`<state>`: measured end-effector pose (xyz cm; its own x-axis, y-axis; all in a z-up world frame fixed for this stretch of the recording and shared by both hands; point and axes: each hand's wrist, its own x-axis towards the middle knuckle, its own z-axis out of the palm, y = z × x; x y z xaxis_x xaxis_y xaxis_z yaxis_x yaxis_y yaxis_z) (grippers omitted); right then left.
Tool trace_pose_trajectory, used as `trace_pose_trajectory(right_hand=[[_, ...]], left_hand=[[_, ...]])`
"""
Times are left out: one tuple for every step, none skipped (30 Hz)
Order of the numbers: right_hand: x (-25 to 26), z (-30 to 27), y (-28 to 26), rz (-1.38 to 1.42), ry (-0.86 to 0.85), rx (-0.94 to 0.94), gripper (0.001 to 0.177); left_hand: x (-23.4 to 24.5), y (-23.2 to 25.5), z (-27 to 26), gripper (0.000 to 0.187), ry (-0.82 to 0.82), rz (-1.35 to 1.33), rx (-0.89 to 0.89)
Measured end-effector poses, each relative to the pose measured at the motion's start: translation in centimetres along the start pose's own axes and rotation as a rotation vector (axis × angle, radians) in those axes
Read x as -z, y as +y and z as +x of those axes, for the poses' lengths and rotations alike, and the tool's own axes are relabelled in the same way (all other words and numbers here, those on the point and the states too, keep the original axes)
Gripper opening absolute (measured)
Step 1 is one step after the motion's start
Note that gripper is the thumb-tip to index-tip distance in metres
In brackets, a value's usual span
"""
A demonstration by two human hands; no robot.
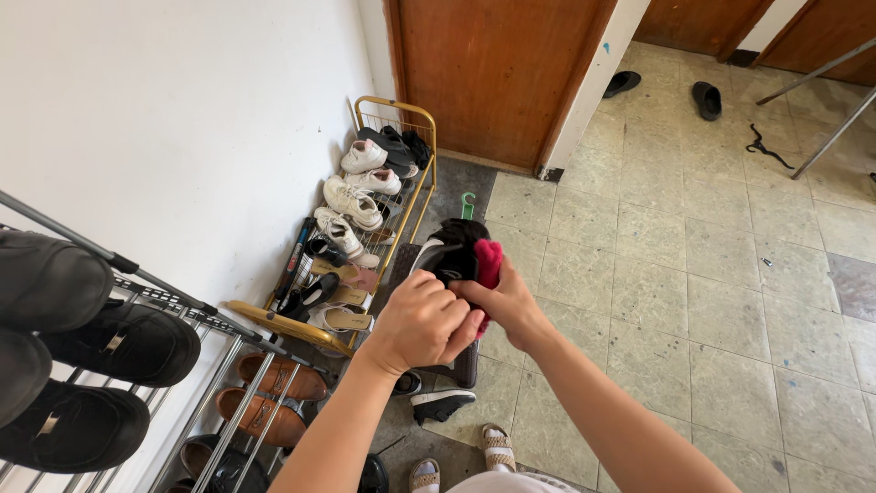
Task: The person wipes a black sneaker with a pink cloth, then places it on a shoe rack. They proceed to tie the laces of a black dress shoe on the rack, adjusting the laces and knot. The person then picks up a pair of white sneakers from the floor and places them on the rack.
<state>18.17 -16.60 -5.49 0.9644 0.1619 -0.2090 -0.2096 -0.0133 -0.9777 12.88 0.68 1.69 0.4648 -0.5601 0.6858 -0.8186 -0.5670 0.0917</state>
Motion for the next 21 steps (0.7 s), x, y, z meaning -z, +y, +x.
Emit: trace_pose_trajectory(right_hand=[[-0.3, -0.1, 0.3, 0.107, -0.014, -0.072, 0.042], [-0.7, -0.1, 0.6, 0.215, -0.028, -0.142, 0.037], [-1.0, -0.1, 0.9, 0.283, -0.021, -0.119, 0.036], [-1.3, -0.1, 1.2, 0.352, -0.012, -0.095, 0.035], [-1.6, -0.1, 1.5, 0.421, -0.003, -0.071, 0.035], [-2.0, 0.0, 1.8, 0.418, 0.058, -0.078, 0.037], [-2.3, 0.0, 2.2, 0.415, 0.118, -0.085, 0.039], [-2.7, 0.0, 2.3, 0.411, 0.176, -0.091, 0.041], [-3.2, 0.1, 2.5, 0.406, 0.194, -0.024, 0.042], [-3.6, 0.1, 2.5, 0.400, 0.211, 0.045, 0.043], [-4.0, 0.1, 2.5, 0.395, 0.227, 0.113, 0.044], [-4.4, 0.2, 2.4, 0.398, 0.254, 0.114, 0.048], [-4.9, 0.2, 2.3, 0.401, 0.281, 0.115, 0.051], [-5.1, 0.3, 2.2, 0.403, 0.309, 0.115, 0.054], [-5.3, 0.2, 2.1, 0.361, 0.326, 0.169, 0.056], [-5.5, 0.1, 2.1, 0.318, 0.341, 0.222, 0.058], [-5.7, 0.0, 2.2, 0.276, 0.357, 0.275, 0.060], [-5.8, -0.2, 2.3, 0.270, 0.358, 0.263, 0.060], [-6.0, -0.4, 2.4, 0.265, 0.359, 0.250, 0.060], [-6.2, -0.7, 2.5, 0.258, 0.361, 0.237, 0.060], [-6.4, -0.9, 2.6, 0.198, 0.364, 0.221, 0.059]], left_hand=[[0.0, 0.0, -0.1, 0.033, -0.020, 0.010, -0.036], [0.0, -0.1, -0.2, 0.032, -0.012, 0.018, -0.024], [0.0, 0.0, -0.2, 0.032, -0.005, 0.027, -0.012], [0.1, 0.1, -0.1, 0.031, 0.004, 0.035, -0.002], [0.2, 0.2, 0.0, 0.028, -0.012, 0.026, 0.065], [0.3, 0.5, 0.1, 0.025, -0.029, 0.018, 0.135], [0.3, 0.8, 0.2, 0.022, -0.045, 0.011, 0.204], [0.4, 1.4, 0.2, 0.018, 0.013, -0.043, 0.313], [0.4, 2.2, 0.0, 0.016, 0.073, -0.096, 0.422], [0.2, 2.7, 0.0, 0.015, 0.135, -0.150, 0.529], [-0.2, 2.9, 0.0, 0.018, 0.157, -0.310, 0.793], [-0.6, 3.0, -0.2, 0.021, 0.175, -0.474, 1.056], [-1.0, 2.9, -0.6, 0.024, 0.190, -0.642, 1.315], [-1.4, 2.6, -1.3, 0.025, 0.212, -0.677, 1.349], [-2.0, 2.0, -2.0, 0.029, 0.234, -0.711, 1.383], [-2.7, 1.3, -2.7, 0.034, 0.257, -0.745, 1.417], [-3.6, 0.7, -3.5, 0.035, 0.311, -0.836, 1.481], [-4.4, 0.1, -4.2, 0.036, 0.366, -0.927, 1.544], [-5.3, -0.4, -5.0, 0.037, 0.422, -1.019, 1.605], [-6.1, -0.9, -5.7, 0.037, 0.515, -1.043, 1.604], [-6.9, -1.2, -6.3, 0.037, 0.609, -1.066, 1.601]])
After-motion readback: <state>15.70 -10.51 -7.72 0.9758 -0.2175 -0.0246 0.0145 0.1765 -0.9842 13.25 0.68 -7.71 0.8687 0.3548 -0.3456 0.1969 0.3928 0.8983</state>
